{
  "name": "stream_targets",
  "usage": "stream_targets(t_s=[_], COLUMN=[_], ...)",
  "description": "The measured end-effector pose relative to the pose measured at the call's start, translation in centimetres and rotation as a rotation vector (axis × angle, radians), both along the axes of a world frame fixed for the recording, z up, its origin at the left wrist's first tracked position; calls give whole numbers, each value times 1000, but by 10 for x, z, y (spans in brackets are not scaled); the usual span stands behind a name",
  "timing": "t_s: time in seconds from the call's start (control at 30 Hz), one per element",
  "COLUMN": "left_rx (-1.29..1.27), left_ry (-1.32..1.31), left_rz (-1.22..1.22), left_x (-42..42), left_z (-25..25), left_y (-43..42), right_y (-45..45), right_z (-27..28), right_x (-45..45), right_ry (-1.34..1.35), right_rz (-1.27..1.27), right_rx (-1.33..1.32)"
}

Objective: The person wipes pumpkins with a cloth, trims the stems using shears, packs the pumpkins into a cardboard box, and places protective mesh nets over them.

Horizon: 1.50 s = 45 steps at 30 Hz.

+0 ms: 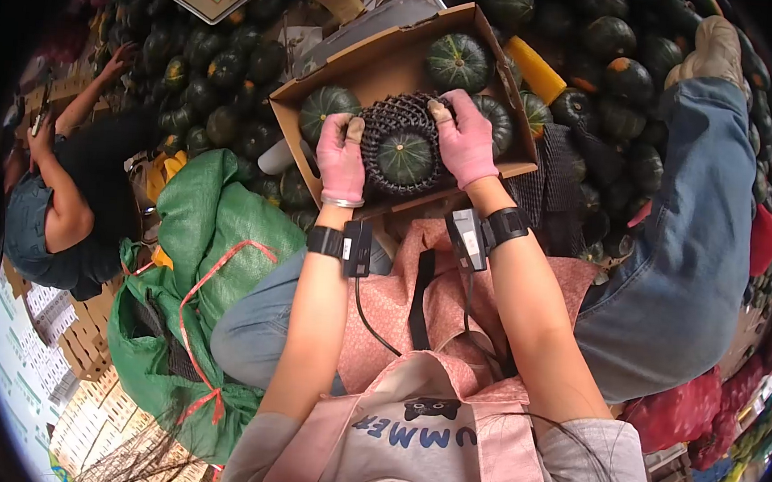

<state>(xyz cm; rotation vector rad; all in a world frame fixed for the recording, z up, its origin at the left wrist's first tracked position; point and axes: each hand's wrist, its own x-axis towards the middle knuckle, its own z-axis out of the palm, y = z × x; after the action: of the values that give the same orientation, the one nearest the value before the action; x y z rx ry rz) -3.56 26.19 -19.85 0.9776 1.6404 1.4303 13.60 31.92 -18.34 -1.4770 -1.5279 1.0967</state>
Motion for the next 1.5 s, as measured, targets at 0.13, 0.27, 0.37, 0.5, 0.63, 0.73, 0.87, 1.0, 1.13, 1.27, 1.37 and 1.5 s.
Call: stream_targets(t_s=[0.13, 0.27, 0.37, 0.5, 0.63, 0.73, 0.87, 1.0, 1.13, 1.27, 1.37, 1.5], left_rx=[-206, -412, -112, -513, -244, -323, -311, -318, -277, -251, -277, -378], left_ry=[-225, 266, 950, 373, 883, 733, 663, 577, 552, 492, 378, 308], left_rz=[-43, -253, 55, 136, -458, -569, -622, -604, -588, -580, -600, -765], left_x=[-10, -24, -10, 2, 9, 5, -4, -3, -5, -8, -11, -13], left_z=[-4, 5, 18, 38, 69, 80, 75, 71, 68, 62, 60, 70], left_y=[9, 17, 8, 1, -28, -30, -28, -27, -29, -31, -27, -16], right_y=[0, 1, 0, -13, -61, -71, -51, -41, -40, -41, -38, -30], right_z=[-30, 22, 26, 23, 49, 63, 79, 84, 79, 74, 71, 54], right_x=[5, 0, -9, -10, -2, -9, -12, -12, -7, -5, -3, 7], right_ry=[134, -540, -660, -486, -509, -711, -730, -667, -603, -557, -514, -361], right_rz=[-49, 195, 125, -23, 164, 288, 296, 286, 275, 280, 293, 313], right_rx=[-180, -211, -132, -128, 141, -2, -196, -355, -370, -348, -338, -268])
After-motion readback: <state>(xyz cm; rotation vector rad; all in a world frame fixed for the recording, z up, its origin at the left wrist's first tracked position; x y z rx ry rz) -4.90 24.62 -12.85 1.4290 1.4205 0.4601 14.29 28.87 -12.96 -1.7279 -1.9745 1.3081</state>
